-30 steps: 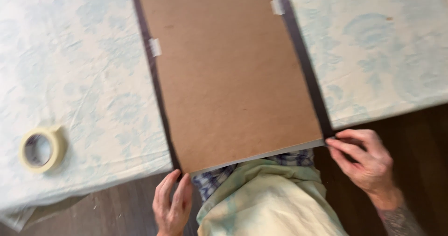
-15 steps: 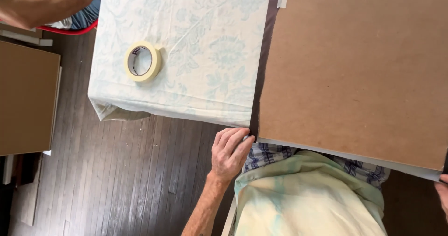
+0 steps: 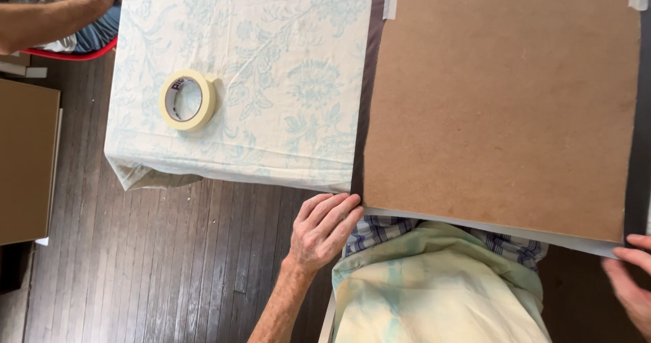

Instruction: Securing a piece of material to a backing board using small strips of masking tape around the edges.

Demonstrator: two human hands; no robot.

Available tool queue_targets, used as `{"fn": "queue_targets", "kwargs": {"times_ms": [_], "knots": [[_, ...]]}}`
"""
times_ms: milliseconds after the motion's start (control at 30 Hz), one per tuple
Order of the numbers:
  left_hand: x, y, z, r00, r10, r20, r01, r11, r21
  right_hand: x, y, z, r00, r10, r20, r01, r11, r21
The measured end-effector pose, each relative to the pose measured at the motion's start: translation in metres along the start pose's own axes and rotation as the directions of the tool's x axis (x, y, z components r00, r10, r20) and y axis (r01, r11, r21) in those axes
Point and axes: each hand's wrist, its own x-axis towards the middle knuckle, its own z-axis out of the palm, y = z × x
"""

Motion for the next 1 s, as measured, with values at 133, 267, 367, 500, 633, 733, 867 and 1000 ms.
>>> {"fn": "queue_targets", "kwargs": {"times_ms": [133,267,367,500,633,733,867,1000], "knots": [[0.002,0.003,0.009,0.999,0.011,0.044,-0.014,0.998,0.06,0.039,-0.094,-0.006,0.997,-0.07,0.021,0.073,0.97,-0.234],[0.016,0.006,0.019,0.996,0.086,0.002,-0.086,0.996,-0.003,0.08,-0.191,-0.023,0.829,-0.559,-0.007,0.51,0.761,-0.401],[0.026,0.008,0.013,0.994,0.108,-0.007,-0.109,0.992,-0.065,0.091,-0.218,-0.031,0.812,-0.583,0.023,0.535,0.729,-0.427],[0.026,0.006,0.009,0.992,0.127,0.023,-0.124,0.988,-0.086,0.101,-0.238,-0.038,0.803,-0.596,0.005,0.564,0.758,-0.329],[0.02,0.004,0.009,0.989,0.143,0.025,-0.141,0.987,-0.08,0.101,-0.228,-0.039,0.807,-0.59,0.007,0.56,0.762,-0.327],[0.025,0.002,0.002,0.986,0.135,0.098,-0.12,0.983,-0.138,0.103,-0.216,-0.04,0.821,-0.568,0.057,0.559,0.78,-0.281],[0.036,-0.023,-0.001,0.998,0.027,0.052,-0.018,0.987,-0.158,0.114,-0.18,-0.044,0.833,-0.513,0.205,0.552,0.751,-0.363],[0.064,-0.085,0.006,0.952,-0.3,0.055,0.305,0.929,-0.208,0.199,-0.195,-0.067,0.806,-0.592,0.005,0.58,0.788,-0.205]]}}
